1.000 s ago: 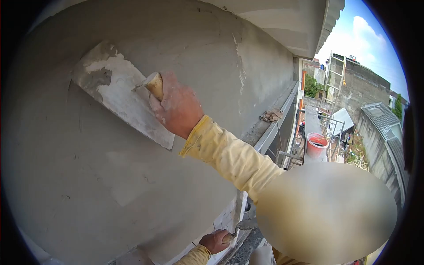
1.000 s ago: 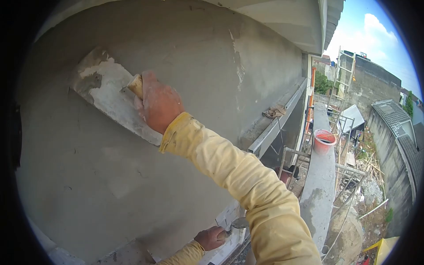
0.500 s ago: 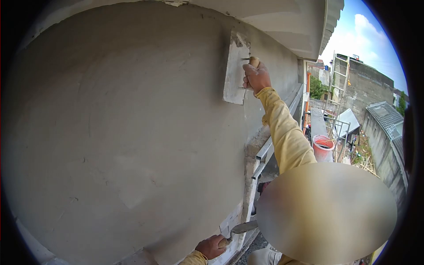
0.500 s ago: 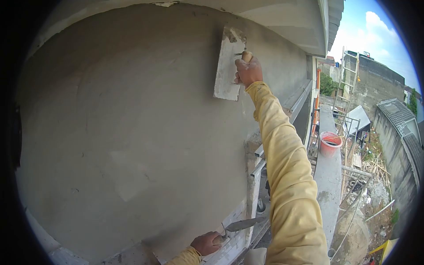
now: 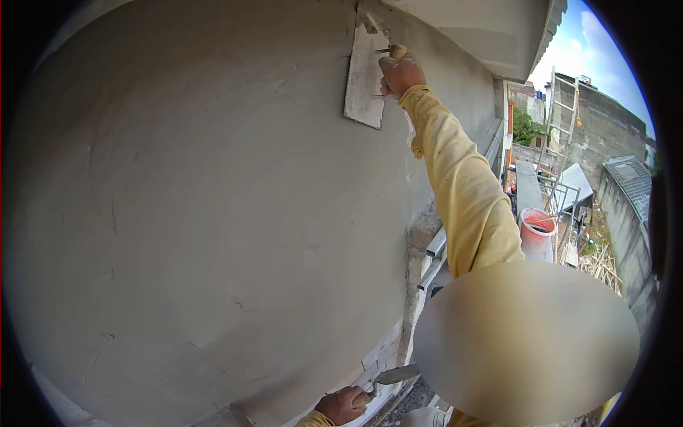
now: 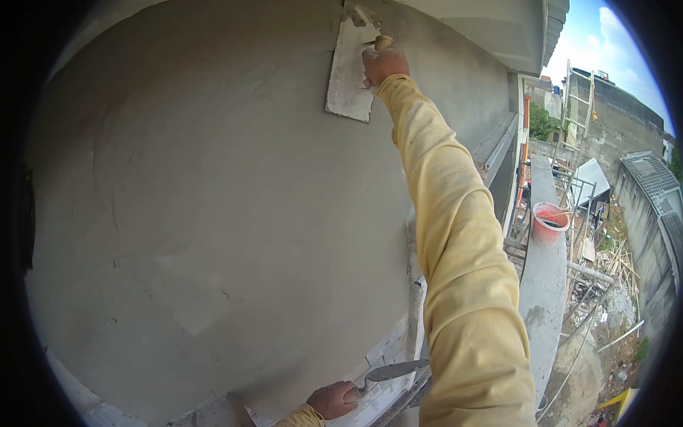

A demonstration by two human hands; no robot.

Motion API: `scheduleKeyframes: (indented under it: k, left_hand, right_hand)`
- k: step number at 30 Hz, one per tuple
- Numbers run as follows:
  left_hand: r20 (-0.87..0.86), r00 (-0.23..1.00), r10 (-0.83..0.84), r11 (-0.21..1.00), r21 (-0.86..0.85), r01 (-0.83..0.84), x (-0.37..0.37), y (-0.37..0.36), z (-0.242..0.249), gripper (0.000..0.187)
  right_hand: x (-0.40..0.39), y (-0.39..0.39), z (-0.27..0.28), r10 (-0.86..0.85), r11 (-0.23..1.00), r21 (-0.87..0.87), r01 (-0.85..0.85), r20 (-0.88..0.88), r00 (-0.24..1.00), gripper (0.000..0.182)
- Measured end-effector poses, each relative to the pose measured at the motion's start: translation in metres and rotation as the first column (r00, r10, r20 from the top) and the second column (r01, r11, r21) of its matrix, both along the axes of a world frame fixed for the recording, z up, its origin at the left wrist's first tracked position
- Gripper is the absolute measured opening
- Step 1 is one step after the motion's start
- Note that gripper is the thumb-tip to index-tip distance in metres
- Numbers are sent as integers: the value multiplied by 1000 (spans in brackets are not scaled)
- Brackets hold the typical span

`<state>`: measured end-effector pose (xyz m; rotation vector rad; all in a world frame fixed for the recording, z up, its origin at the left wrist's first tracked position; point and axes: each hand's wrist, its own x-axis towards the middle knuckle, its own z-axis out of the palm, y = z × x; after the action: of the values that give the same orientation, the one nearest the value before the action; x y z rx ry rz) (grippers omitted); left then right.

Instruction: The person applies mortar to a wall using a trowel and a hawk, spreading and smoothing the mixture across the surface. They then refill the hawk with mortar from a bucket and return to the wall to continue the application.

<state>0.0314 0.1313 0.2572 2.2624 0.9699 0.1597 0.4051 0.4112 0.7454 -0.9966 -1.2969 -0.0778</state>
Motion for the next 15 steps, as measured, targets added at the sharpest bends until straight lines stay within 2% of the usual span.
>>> scheduleKeyframes:
  k: [1, 2, 4, 5, 7, 9, 11, 12, 14, 15]
  left_hand:
    - [28, 1000, 3, 1000, -23, -3, -1, 1, -8, 47]
    - [25, 1000, 0, 1000, -30, 0, 0, 2, -10, 47]
    - [-38, 999, -33, 999, -12, 32, 3, 4, -6, 47]
    - [-38, 999, -33, 999, -14, 33, 3, 4, -6, 47]
    - [-28, 999, -35, 999, -14, 35, 4, 3, -5, 47]
    - [-23, 999, -32, 999, -3, 32, 5, 1, -6, 48]
    - [-21, 999, -27, 1000, 15, 27, 4, 1, -3, 48]
    - [-49, 998, -24, 999, 33, 26, 5, 0, 0, 49]
    - [-67, 998, -18, 998, 60, 22, 8, 0, 5, 49]
    - [-68, 997, -23, 999, 43, 26, 8, -1, 7, 50]
  right_hand:
    - [8, 7, -5, -49, 999, 26, 46, 106, 993, 26]
    - [5, -1, -9, -51, 999, 19, 50, 103, 993, 26]
    - [-14, -28, -13, -56, 993, -114, 28, -247, 967, 21]
    - [-10, -26, -21, -57, 993, -115, 29, -247, 967, 21]
    - [0, -25, -41, -132, 978, -198, 59, -378, 916, 22]
    - [15, -31, -71, -163, 952, -306, 28, -424, 891, 25]
    - [44, -19, -101, -208, 934, -346, 91, -316, 926, 21]
    - [45, -27, -109, -206, 937, -338, 93, -316, 926, 21]
    - [43, -35, -117, 119, 987, -22, -161, -570, 813, 18]
    - [33, -46, -107, 122, 987, -18, -161, -568, 814, 18]
